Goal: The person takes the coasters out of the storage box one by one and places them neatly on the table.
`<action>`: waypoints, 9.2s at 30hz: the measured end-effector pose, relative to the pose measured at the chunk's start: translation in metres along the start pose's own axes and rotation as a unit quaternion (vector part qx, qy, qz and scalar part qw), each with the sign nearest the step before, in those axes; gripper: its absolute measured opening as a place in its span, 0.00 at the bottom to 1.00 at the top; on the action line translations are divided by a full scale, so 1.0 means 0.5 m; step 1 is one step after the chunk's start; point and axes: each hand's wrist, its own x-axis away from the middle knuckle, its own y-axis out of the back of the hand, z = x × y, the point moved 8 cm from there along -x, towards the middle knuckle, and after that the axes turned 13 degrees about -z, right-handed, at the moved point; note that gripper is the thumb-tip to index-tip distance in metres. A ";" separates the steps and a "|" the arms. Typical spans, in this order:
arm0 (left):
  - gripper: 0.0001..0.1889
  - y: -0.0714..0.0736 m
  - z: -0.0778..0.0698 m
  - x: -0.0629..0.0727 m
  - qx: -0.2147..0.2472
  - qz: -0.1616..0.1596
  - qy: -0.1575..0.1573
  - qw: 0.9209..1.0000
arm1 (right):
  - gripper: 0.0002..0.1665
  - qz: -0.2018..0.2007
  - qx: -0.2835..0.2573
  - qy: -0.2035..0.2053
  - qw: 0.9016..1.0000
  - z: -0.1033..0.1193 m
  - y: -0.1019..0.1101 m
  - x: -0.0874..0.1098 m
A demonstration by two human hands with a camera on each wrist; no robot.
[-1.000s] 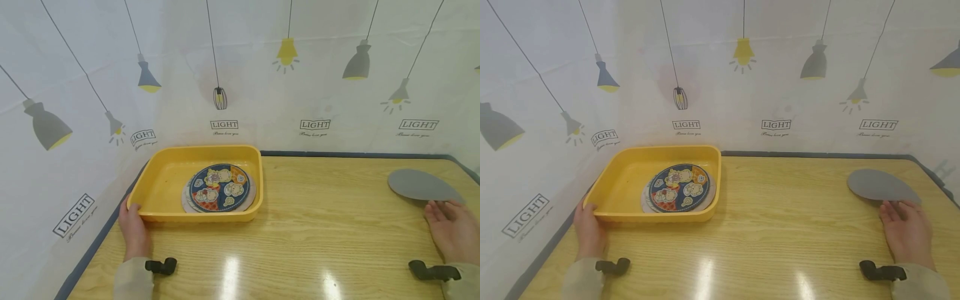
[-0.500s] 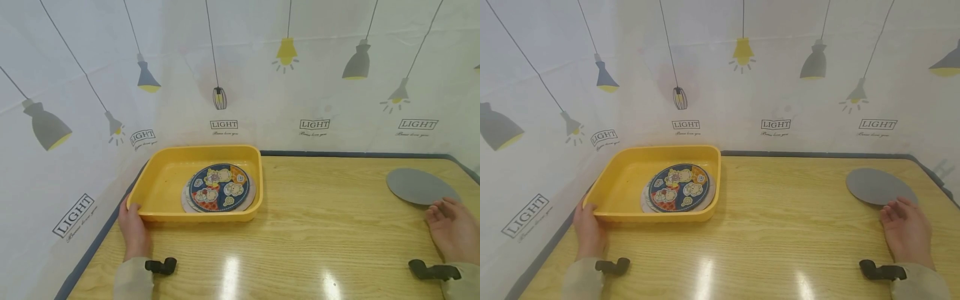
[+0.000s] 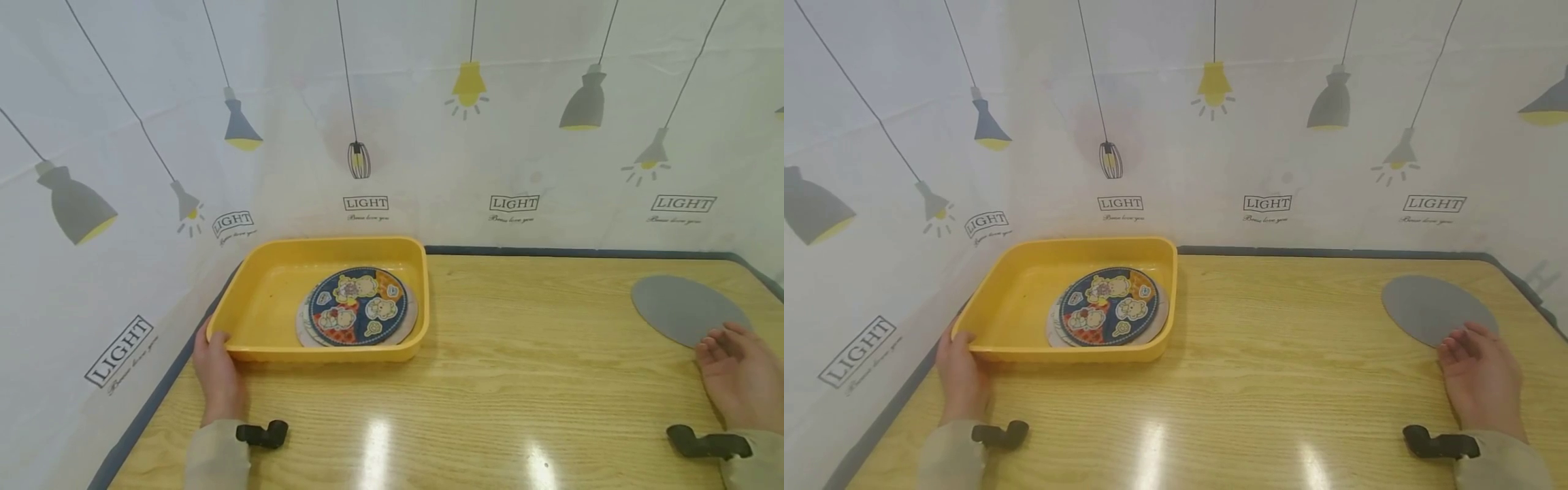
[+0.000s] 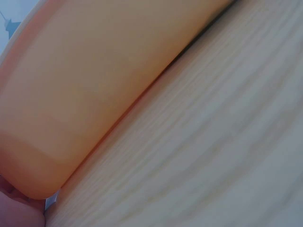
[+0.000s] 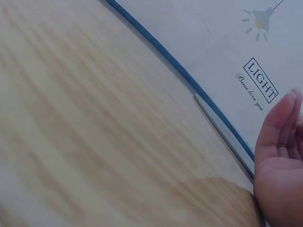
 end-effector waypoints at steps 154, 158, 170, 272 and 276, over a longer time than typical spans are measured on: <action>0.25 0.006 -0.005 -0.003 -0.006 -0.012 0.010 1.000 | 0.24 0.238 0.379 -0.088 0.890 -0.627 -0.459 0.221; 0.25 0.006 -0.006 -0.001 -0.008 -0.013 0.017 1.000 | 0.23 0.263 0.416 -0.098 0.865 -0.649 -0.458 0.230; 0.25 0.004 -0.013 0.002 -0.013 -0.011 0.018 1.000 | 0.16 0.265 0.603 -0.020 0.752 -0.683 -0.459 0.242; 0.25 0.003 -0.008 0.005 0.003 0.007 0.025 1.000 | 0.18 0.275 0.835 0.324 0.350 -0.751 -0.510 0.306; 0.25 0.003 -0.009 0.005 0.005 0.005 0.024 1.000 | 0.14 0.270 0.837 0.316 0.357 -0.751 -0.509 0.304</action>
